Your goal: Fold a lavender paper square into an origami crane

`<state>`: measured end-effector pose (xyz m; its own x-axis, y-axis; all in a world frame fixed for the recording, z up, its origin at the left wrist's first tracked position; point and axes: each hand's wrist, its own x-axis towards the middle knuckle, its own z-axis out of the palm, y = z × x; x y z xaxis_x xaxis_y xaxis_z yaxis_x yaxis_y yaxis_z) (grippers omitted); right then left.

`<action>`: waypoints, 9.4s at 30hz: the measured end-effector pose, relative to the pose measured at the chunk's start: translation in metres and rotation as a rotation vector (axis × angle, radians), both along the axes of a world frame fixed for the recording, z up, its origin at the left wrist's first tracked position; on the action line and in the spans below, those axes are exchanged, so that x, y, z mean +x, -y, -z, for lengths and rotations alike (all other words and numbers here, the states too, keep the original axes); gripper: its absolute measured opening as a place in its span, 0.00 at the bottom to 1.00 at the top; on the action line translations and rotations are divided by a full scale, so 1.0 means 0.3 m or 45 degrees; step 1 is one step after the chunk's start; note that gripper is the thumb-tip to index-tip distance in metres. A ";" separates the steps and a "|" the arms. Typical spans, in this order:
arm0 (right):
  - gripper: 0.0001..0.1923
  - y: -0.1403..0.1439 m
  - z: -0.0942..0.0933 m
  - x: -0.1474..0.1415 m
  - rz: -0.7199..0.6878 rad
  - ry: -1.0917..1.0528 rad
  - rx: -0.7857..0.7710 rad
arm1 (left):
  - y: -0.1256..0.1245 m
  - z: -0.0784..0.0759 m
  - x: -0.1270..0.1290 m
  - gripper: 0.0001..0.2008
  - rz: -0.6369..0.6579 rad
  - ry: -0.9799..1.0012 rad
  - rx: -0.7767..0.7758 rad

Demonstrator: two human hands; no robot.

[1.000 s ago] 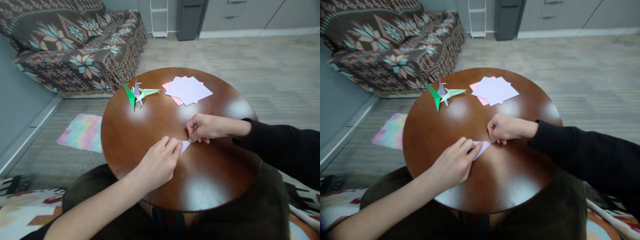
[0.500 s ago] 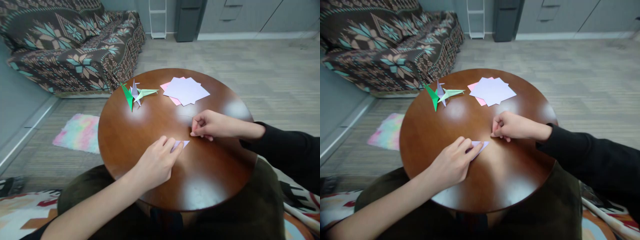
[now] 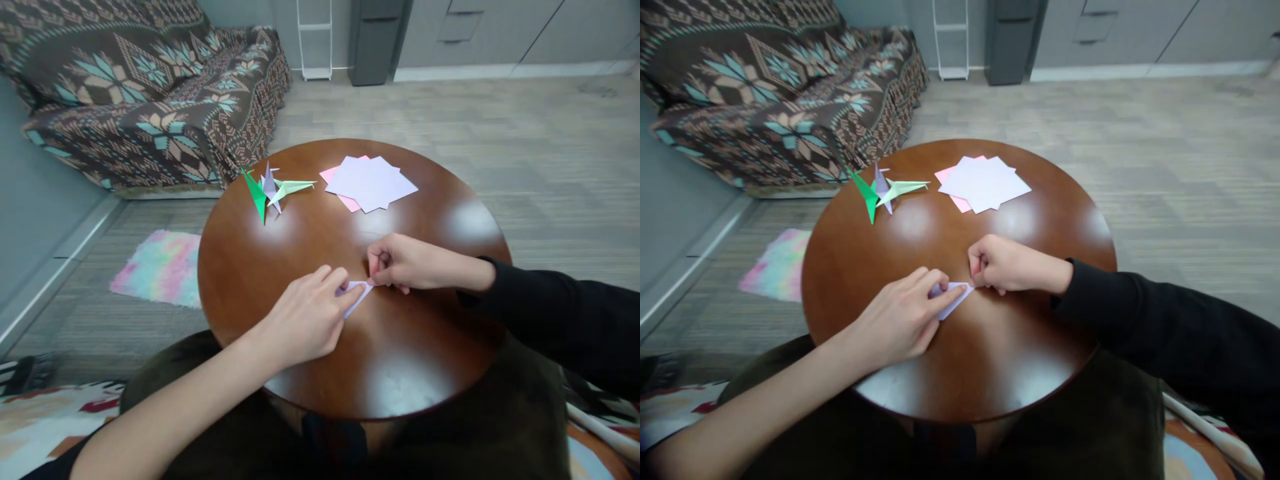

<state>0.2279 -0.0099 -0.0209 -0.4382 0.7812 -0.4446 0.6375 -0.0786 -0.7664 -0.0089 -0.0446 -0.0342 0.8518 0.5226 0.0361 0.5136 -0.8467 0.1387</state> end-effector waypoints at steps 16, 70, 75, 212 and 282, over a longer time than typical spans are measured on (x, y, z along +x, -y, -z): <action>0.07 0.000 -0.001 0.013 -0.147 0.024 0.047 | -0.039 0.055 -0.012 0.18 0.006 0.364 -0.167; 0.08 0.140 0.012 -0.068 0.022 0.163 0.517 | 0.033 0.077 -0.030 0.20 0.147 0.404 0.174; 0.07 0.208 0.062 -0.032 -0.055 0.121 1.090 | 0.011 0.078 -0.045 0.22 0.165 0.458 0.004; 0.08 0.214 0.129 -0.088 0.104 0.226 1.070 | 0.030 0.055 0.013 0.17 -0.261 0.392 -0.080; 0.07 -0.101 -0.055 0.036 -0.091 0.491 0.347 | 0.147 0.044 -0.047 0.19 -0.064 0.353 0.013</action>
<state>0.2387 0.0202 -0.0043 -0.3382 0.8658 -0.3688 0.8761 0.1465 -0.4593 -0.0230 -0.0886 -0.0475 0.7816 0.5624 0.2697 0.4986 -0.8232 0.2717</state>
